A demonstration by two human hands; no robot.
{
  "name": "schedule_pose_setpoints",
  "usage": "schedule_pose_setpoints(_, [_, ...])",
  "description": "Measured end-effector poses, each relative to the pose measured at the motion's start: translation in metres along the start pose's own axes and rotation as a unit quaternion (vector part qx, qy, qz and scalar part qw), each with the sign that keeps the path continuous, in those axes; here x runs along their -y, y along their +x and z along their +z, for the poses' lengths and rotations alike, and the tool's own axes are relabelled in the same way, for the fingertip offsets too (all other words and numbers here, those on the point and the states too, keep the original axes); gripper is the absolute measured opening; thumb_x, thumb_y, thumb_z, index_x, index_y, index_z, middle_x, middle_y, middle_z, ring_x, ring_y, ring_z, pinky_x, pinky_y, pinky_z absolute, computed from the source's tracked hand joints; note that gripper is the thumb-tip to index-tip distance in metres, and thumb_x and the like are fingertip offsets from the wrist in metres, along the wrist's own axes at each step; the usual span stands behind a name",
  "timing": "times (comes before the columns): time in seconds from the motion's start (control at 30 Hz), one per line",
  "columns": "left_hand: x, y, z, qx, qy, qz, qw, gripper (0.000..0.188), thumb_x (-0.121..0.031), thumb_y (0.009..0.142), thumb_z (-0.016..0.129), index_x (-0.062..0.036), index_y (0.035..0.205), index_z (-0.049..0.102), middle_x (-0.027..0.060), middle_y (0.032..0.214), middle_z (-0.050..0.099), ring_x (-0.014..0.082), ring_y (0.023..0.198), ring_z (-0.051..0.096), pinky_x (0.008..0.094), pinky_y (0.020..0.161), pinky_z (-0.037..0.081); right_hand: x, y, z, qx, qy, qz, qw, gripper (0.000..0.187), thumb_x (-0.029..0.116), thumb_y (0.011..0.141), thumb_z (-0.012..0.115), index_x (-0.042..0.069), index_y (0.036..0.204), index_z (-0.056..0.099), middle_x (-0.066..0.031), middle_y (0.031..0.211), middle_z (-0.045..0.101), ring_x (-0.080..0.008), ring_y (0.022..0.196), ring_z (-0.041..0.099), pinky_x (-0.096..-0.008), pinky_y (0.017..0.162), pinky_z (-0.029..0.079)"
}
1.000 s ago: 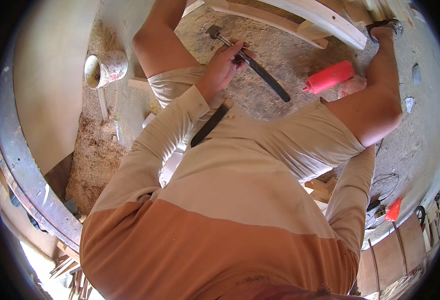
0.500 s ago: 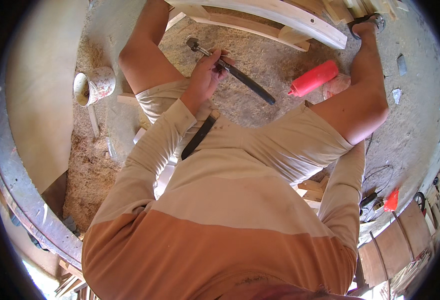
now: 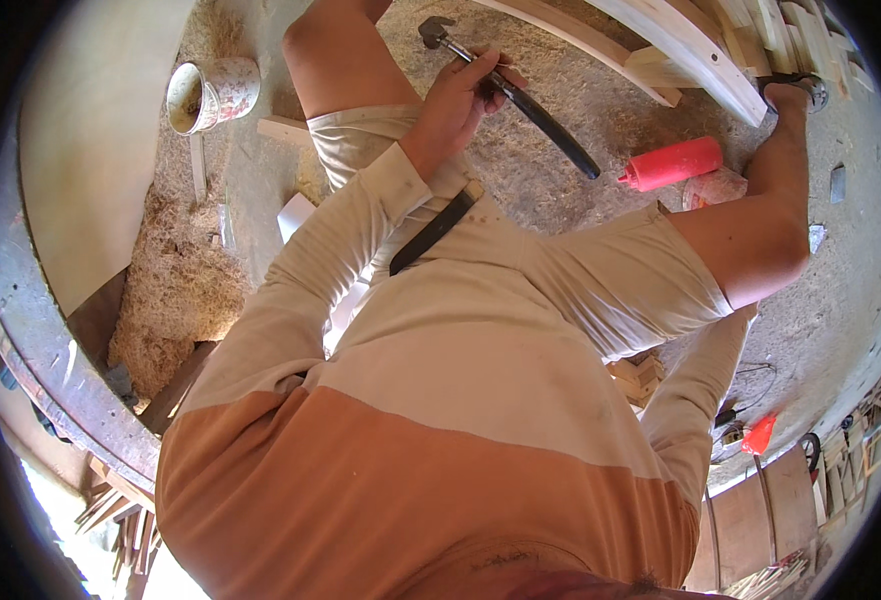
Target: The person applies wood glue to wooden planks and joins them with a hammer to assemble a frame while sitting on the floor.
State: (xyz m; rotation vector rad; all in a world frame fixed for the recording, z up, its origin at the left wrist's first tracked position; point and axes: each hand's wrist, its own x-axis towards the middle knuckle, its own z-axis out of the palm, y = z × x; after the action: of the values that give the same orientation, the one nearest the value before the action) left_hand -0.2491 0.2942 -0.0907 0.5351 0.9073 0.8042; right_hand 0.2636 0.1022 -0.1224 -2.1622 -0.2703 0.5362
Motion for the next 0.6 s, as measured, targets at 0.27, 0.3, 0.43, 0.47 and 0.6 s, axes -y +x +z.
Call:
schedule_pose_setpoints(0.27, [0.000,0.003,-0.004,0.015,0.027,0.003,1.000,0.021,-0.026,0.105,0.057,-0.0068,0.105,0.064,0.0115,0.090,0.075,0.0105,0.062,0.056,0.0231,0.055,0.043,-0.007,-0.008,-0.039,0.007,0.096,0.047,0.994,0.040,0.011,0.091,0.064,-0.004,0.128,0.063,-0.0126,0.124,0.064,-0.0199,0.109,0.064,-0.0319,0.088,0.054])
schedule_pose_setpoints(0.3, [0.000,0.003,-0.005,0.021,0.036,0.005,0.999,0.023,-0.028,0.105,0.057,-0.0067,0.106,0.064,0.0107,0.090,0.074,0.0102,0.063,0.056,0.0222,0.056,0.044,-0.008,-0.009,-0.044,0.008,0.106,0.051,0.993,0.040,0.011,0.091,0.064,-0.004,0.128,0.063,-0.0126,0.124,0.064,-0.0199,0.110,0.064,-0.0319,0.088,0.054])
schedule_pose_setpoints(0.43, [-0.002,-0.001,-0.003,0.035,0.051,0.024,0.998,0.024,-0.029,0.105,0.056,-0.0071,0.108,0.064,0.0092,0.089,0.074,0.0092,0.063,0.056,0.0209,0.056,0.044,-0.016,-0.013,-0.065,0.019,0.144,0.072,0.987,0.041,0.011,0.090,0.064,-0.004,0.129,0.063,-0.0126,0.126,0.064,-0.0199,0.111,0.063,-0.0318,0.089,0.054])
schedule_pose_setpoints(0.47, [-0.002,-0.002,-0.003,0.033,0.053,0.023,0.998,0.024,-0.030,0.105,0.056,-0.0073,0.108,0.064,0.0090,0.089,0.074,0.0090,0.063,0.056,0.0207,0.056,0.043,-0.019,-0.011,-0.073,0.026,0.149,0.075,0.986,0.042,0.011,0.090,0.064,-0.004,0.129,0.063,-0.0126,0.127,0.064,-0.0200,0.111,0.063,-0.0318,0.090,0.054])
schedule_pose_setpoints(0.6, [-0.001,0.001,-0.001,0.041,0.058,0.018,0.997,0.023,-0.030,0.105,0.057,-0.0078,0.108,0.064,0.0085,0.090,0.075,0.0085,0.064,0.056,0.0203,0.055,0.042,-0.041,0.021,-0.124,0.080,0.125,0.081,0.986,0.046,0.007,0.089,0.065,-0.006,0.133,0.058,-0.0135,0.127,0.062,-0.0226,0.111,0.064,-0.0321,0.089,0.054])
